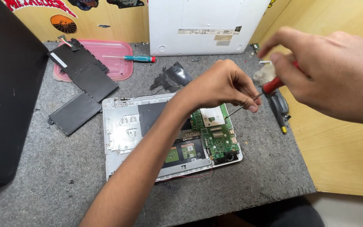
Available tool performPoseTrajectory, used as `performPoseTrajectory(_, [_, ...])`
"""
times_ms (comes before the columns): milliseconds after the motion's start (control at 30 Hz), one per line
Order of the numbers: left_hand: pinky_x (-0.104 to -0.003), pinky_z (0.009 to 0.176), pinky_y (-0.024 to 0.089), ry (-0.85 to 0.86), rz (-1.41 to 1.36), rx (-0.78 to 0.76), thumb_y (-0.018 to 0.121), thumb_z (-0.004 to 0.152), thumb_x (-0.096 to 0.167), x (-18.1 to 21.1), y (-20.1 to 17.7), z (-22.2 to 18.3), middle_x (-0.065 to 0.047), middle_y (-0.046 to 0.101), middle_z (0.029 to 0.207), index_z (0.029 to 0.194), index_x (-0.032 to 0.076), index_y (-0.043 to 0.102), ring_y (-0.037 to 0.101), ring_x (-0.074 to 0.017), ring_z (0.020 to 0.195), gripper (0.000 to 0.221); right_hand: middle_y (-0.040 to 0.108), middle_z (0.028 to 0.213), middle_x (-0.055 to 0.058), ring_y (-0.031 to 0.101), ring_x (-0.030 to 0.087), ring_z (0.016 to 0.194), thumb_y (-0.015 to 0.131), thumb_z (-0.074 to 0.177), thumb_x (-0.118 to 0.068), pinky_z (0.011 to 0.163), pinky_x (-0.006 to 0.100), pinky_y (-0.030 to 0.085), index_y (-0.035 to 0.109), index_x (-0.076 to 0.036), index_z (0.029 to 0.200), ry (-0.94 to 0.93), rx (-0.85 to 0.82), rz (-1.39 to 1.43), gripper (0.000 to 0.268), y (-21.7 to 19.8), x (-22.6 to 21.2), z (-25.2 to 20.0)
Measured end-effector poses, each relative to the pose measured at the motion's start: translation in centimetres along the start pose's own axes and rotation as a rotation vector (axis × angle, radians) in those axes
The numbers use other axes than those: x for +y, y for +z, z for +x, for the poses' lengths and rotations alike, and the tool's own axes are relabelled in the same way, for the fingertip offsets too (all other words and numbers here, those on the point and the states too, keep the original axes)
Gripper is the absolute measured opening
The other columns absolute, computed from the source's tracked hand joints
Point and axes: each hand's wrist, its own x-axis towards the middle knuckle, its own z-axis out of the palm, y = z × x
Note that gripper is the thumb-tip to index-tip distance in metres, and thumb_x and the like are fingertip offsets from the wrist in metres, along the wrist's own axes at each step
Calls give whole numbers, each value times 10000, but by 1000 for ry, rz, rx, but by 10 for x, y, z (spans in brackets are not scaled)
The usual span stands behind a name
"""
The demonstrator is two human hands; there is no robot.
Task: Removing internal screws from a laptop motherboard using a manual screwdriver.
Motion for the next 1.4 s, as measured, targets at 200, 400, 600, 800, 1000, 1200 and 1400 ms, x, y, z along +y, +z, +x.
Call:
performPoseTrajectory(200, [-150, 621, 579, 69, 193, 100, 913, 733, 93, 8, -4, -2, -25, 814, 722, 740, 78, 763, 791, -45, 727, 151, 578, 830, 65, 474, 275, 605, 638, 898, -274, 670, 388, 442, 373, -295, 1357, -325, 35, 249, 530, 2, 11, -1])
performPoseTrajectory(400, [-208, 521, 357, 3, 311, 129, 959, 678, 170, 5, -1, 1, 61, 801, 675, 671, 154, 760, 538, 23, 585, 200, 810, 731, 46, 766, 300, 883, 331, 1071, -712, 649, 414, 500, 717, -374, 964, 4, 82, -170, 524, 1, -3, -5])
performPoseTrajectory(600, [-227, 711, 565, 125, 336, -18, 774, 876, 245, 12, -10, -4, 38, 825, 869, 983, 139, 826, 697, -27, 799, 159, 655, 847, -11, 579, 206, 695, 577, 920, -210, 690, 384, 459, 674, -255, 1003, -398, 158, 264, 136, 15, 11, 2])
performPoseTrajectory(800, [-190, 739, 610, 158, 332, 18, 818, 830, 161, 9, -4, 0, 9, 838, 841, 918, 93, 816, 786, -28, 803, 112, 797, 749, 192, 795, 463, 745, 260, 1182, -541, 569, 499, 489, 541, -299, 1186, 38, 228, -248, 371, 18, 10, -5])
performPoseTrajectory(1000, [-256, 525, 253, 136, 348, -11, 732, 950, 217, 20, -2, -3, 69, 386, 618, 1067, 148, 837, 289, -74, 570, 171, 589, 1067, 45, 651, 243, 813, 671, 814, -198, 629, 474, 484, 317, -138, 1224, -369, 241, 257, 546, 20, 19, -2])
performPoseTrajectory(1200, [-228, 615, 483, 106, 508, 55, 805, 832, 210, 30, 6, -2, 49, 833, 755, 851, 132, 819, 699, 14, 678, 81, 823, 797, 29, 771, 431, 770, 318, 1149, -464, 628, 503, 505, 462, -254, 1219, -18, 206, -89, 264, 18, 11, -12])
performPoseTrajectory(1400, [-257, 607, 435, -113, 538, 10, 741, 860, 336, 41, -4, -8, 81, 826, 822, 998, 183, 844, 595, -26, 663, 230, 554, 1017, 30, 619, 211, 853, 625, 815, -81, 660, 417, 475, 541, -135, 1045, -508, 430, 304, 251, 31, 16, -9])
